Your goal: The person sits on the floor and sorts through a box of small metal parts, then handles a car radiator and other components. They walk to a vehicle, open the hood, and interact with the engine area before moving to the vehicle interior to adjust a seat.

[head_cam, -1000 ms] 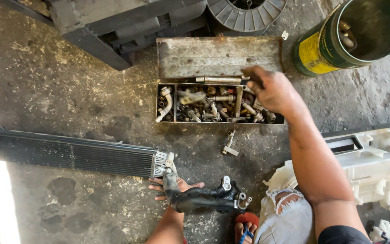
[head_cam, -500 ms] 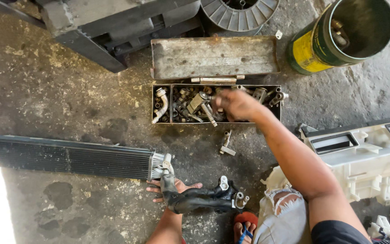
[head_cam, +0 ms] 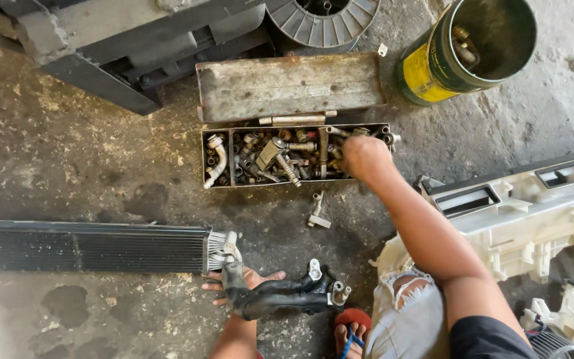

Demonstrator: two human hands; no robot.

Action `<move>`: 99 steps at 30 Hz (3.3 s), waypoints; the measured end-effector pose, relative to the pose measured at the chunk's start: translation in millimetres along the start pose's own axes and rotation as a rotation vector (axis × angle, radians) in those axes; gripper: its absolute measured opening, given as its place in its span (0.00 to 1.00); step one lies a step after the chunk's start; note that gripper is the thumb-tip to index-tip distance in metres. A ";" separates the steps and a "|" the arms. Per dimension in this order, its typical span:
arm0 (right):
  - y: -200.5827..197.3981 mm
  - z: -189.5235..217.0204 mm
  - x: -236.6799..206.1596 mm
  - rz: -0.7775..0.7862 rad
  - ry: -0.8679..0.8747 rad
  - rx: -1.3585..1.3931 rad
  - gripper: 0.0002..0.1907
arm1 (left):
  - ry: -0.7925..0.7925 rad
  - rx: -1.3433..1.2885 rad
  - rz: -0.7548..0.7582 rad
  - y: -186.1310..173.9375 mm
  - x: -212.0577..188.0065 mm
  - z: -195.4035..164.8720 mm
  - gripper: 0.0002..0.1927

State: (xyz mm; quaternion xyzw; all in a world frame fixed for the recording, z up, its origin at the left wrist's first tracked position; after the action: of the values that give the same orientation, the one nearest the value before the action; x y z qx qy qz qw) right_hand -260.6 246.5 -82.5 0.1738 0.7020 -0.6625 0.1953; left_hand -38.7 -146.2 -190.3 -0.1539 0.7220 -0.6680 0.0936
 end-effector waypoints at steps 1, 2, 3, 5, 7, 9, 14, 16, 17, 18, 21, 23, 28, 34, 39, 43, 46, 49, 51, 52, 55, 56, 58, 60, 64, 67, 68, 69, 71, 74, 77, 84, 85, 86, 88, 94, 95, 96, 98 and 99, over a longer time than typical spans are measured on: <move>-7.5 8.5 1.9 -0.057 -0.036 -0.031 0.27 | 0.116 0.004 -0.203 -20.9 -1.6 -11.7 0.86; -19.1 14.0 2.7 -0.118 -0.067 -0.061 0.27 | 0.229 0.007 -0.412 -41.0 -9.4 -22.2 0.82; -14.0 6.4 6.8 0.027 0.034 -0.022 0.28 | 0.217 0.056 -0.411 -39.9 -8.8 -22.7 0.83; -5.7 -7.4 1.7 0.330 0.238 0.064 0.31 | 0.198 0.160 -0.395 -35.9 -9.4 -22.3 0.85; -36.7 -20.6 -5.6 0.240 0.328 0.188 0.28 | 0.101 0.131 -0.221 -18.1 -4.8 -11.1 0.86; -66.3 -21.7 -13.6 0.102 0.296 0.304 0.26 | 0.089 0.142 -0.182 -14.0 -5.4 -9.1 0.86; -64.6 -12.7 -18.3 0.207 0.220 0.982 0.28 | 0.021 0.236 -0.012 -0.2 0.0 -3.3 0.88; -52.6 -12.2 -8.3 0.227 0.190 0.710 0.31 | 0.117 0.220 -0.197 -19.6 0.3 -16.5 0.87; -44.1 -8.2 -1.0 0.242 0.157 0.565 0.32 | 0.167 0.209 -0.289 -28.5 -1.5 -23.1 0.86; -38.3 -1.4 6.5 0.214 0.104 0.477 0.33 | 0.162 0.199 -0.277 -27.7 -0.2 -23.1 0.86; -26.5 19.2 24.4 0.075 0.057 0.331 0.38 | 0.141 0.169 -0.258 -24.0 0.8 -21.5 0.87; -2.4 16.8 19.3 0.221 0.298 0.361 0.40 | 0.138 0.138 -0.264 -23.1 -0.9 -20.6 0.88; -50.8 60.6 -7.5 0.160 0.210 0.747 0.34 | 0.130 0.192 -0.256 -22.2 -8.1 -19.5 0.83; -150.2 47.4 -44.5 -0.172 -0.164 0.873 0.33 | 0.225 0.261 -0.513 -66.4 -20.9 -45.0 0.75; -111.4 -107.1 -84.2 -0.541 0.219 0.790 0.29 | -0.087 0.313 0.700 8.0 -36.1 -8.2 0.69; -41.7 -142.4 -114.5 -0.701 0.043 0.711 0.37 | -0.120 0.306 0.910 -3.3 -72.9 -16.0 0.68; 11.5 -158.4 -150.4 -0.773 0.161 0.751 0.42 | 0.106 0.409 1.025 -18.8 -106.1 -36.3 0.63; 49.1 -175.8 -205.1 -0.794 0.378 0.949 0.34 | 0.411 0.666 1.175 -54.2 -146.6 -38.6 0.62; 51.8 -183.8 -254.1 -0.910 0.388 1.089 0.34 | 0.628 0.787 1.304 -91.8 -181.4 -42.0 0.58; 47.0 -184.3 -270.6 -0.976 0.374 1.158 0.34 | 0.782 0.773 1.422 -114.7 -206.3 -49.7 0.54; 40.1 -174.4 -287.8 -0.714 0.369 1.042 0.34 | 1.170 0.503 1.555 -203.8 -241.9 -95.2 0.46; 38.7 -169.0 -288.7 -0.627 0.343 1.043 0.33 | 1.228 0.380 1.534 -233.3 -235.0 -114.5 0.44; 38.3 -159.9 -288.7 -0.456 0.297 1.038 0.31 | 1.182 0.175 1.431 -277.2 -193.8 -150.4 0.38; 38.3 -161.7 -293.8 -0.446 0.332 1.212 0.28 | 1.090 0.193 1.169 -293.6 -127.0 -178.0 0.35; 35.9 -157.4 -293.0 -0.471 0.286 1.700 0.24 | 0.683 0.010 0.760 -270.6 0.6 -206.3 0.41; 24.2 -148.8 -282.0 -0.466 0.267 1.638 0.20 | 0.402 -0.115 0.555 -222.8 60.0 -191.8 0.45; 18.4 -142.4 -274.6 -0.449 0.230 1.606 0.21 | 0.336 -0.130 0.518 -204.0 72.7 -185.6 0.46; 12.5 -135.3 -265.1 -0.430 0.196 1.576 0.21 | 0.271 -0.143 0.483 -186.3 84.9 -179.6 0.47; -0.7 -119.3 -244.3 -0.417 0.101 1.498 0.22 | 0.134 -0.146 0.457 -152.1 105.7 -167.1 0.46; -9.1 -103.3 -209.0 -0.347 -0.042 1.607 0.23 | 0.052 -0.250 0.333 -125.7 137.7 -166.2 0.44; 0.8 -127.5 -183.5 -0.385 0.041 1.746 0.23 | -0.024 -0.167 0.351 -100.1 157.0 -169.8 0.39; -23.5 -148.9 -118.6 -0.694 0.178 0.731 0.19 | -0.010 0.015 0.145 -101.3 188.0 -190.8 0.35; -24.5 -144.3 -109.4 -0.676 0.185 0.598 0.16 | -0.026 0.010 0.161 -98.7 192.0 -190.4 0.36; -30.9 -142.0 -107.3 -0.742 0.140 0.587 0.15 | -0.033 -0.006 0.173 -96.2 196.7 -190.7 0.36; -44.7 -140.8 -113.2 -0.880 0.048 0.560 0.13 | 0.036 0.039 0.057 -103.2 208.0 -199.6 0.35; -90.3 -164.0 -145.8 -1.164 -0.024 0.608 0.10 | 0.135 0.076 -0.111 -104.5 228.5 -208.1 0.32; -97.2 -167.1 -144.9 -1.172 -0.024 0.664 0.10 | 0.106 0.007 -0.042 -97.1 231.4 -204.9 0.32; -104.2 -165.9 -137.4 -1.143 -0.015 0.655 0.10 | 0.077 -0.061 0.023 -90.5 233.2 -202.3 0.33; -114.5 -161.0 -115.8 -1.066 0.008 0.644 0.11 | 0.053 -0.068 0.041 -89.5 235.6 -201.2 0.31; -115.9 -163.0 -105.9 -1.056 0.037 0.729 0.13 | 0.042 -0.066 0.059 -88.9 235.6 -200.9 0.30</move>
State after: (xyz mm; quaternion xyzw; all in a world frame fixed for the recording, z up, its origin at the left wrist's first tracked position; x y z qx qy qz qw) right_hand -234.6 403.5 78.3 -0.1289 0.4261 -0.8624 -0.2411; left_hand -318.8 -45.4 -67.3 -0.1213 0.7496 -0.6441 0.0930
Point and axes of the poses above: each hand's wrist, its own x-axis towards the middle knuckle, its own y-axis out of the palm, z = x × y, the point moved 10 cm from there along x, towards the middle knuckle, and after that the axes turned 6 degrees about x, right-handed, at the moved point
